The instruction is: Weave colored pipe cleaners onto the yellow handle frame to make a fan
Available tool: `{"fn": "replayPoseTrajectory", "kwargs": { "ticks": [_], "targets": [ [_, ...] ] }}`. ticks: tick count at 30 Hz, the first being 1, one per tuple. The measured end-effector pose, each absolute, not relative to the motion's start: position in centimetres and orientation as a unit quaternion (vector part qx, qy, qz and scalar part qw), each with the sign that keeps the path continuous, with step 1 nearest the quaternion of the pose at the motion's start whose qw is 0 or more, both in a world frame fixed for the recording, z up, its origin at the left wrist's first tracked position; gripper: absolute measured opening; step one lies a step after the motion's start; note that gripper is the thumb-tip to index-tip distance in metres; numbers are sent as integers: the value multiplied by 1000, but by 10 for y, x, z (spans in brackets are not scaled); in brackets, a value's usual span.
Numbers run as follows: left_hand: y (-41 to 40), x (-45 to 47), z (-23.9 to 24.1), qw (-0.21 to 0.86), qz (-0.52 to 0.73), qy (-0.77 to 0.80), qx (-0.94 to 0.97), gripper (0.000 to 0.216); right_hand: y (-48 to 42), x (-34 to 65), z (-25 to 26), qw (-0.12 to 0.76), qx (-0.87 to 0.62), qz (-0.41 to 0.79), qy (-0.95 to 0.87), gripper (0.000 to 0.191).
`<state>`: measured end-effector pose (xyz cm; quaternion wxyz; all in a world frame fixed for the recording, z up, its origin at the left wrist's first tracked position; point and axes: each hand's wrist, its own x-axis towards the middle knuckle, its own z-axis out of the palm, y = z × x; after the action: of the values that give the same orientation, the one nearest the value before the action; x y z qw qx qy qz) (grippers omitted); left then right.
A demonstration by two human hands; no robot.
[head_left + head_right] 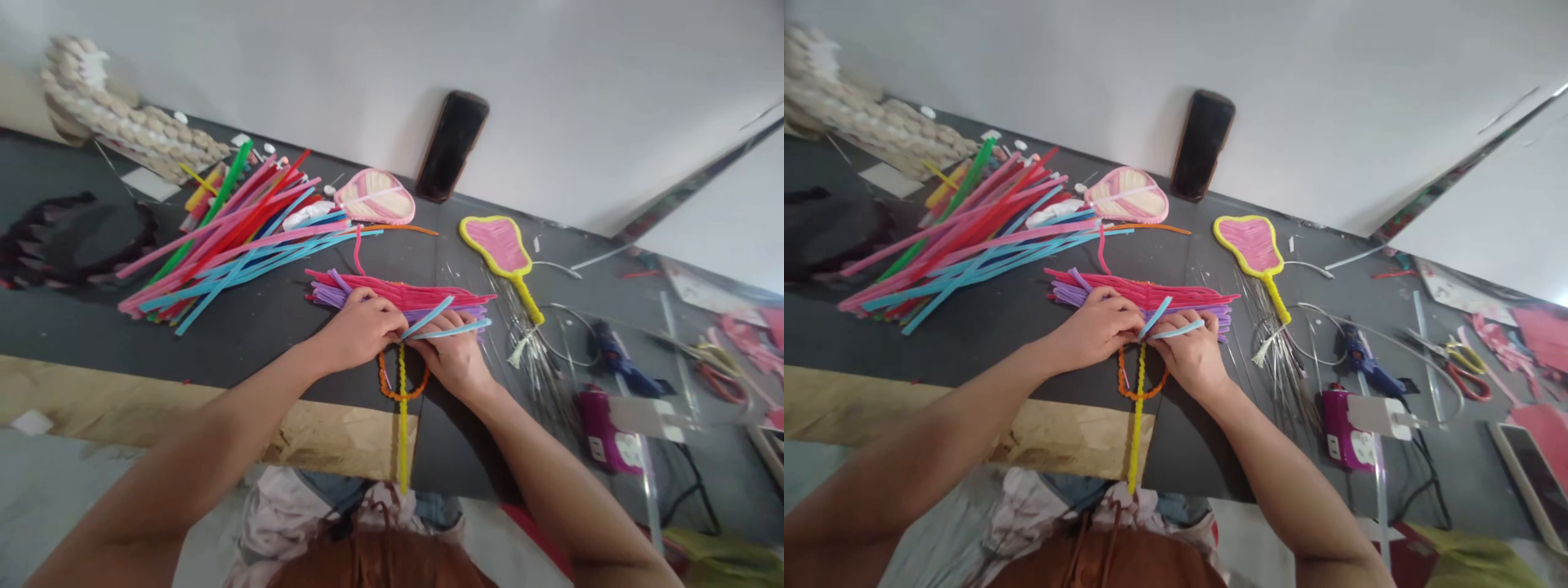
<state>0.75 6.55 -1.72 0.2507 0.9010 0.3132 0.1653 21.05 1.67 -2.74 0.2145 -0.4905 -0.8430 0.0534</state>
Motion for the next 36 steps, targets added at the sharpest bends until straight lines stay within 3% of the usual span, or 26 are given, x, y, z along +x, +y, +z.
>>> {"fn": "replayPoseTrajectory", "kwargs": {
  "ticks": [11, 28, 36],
  "targets": [
    [66, 7, -19, 221, 152, 309, 912, 13, 15, 216, -30, 252, -491, 92, -829, 13],
    [63, 10, -20, 195, 161, 309, 917, 13, 17, 211, -36, 243, -495, 24, -834, 18],
    [62, 12, -18, 207, 159, 302, 917, 13, 19, 217, -33, 217, -474, 52, -852, 17]
  ]
}}
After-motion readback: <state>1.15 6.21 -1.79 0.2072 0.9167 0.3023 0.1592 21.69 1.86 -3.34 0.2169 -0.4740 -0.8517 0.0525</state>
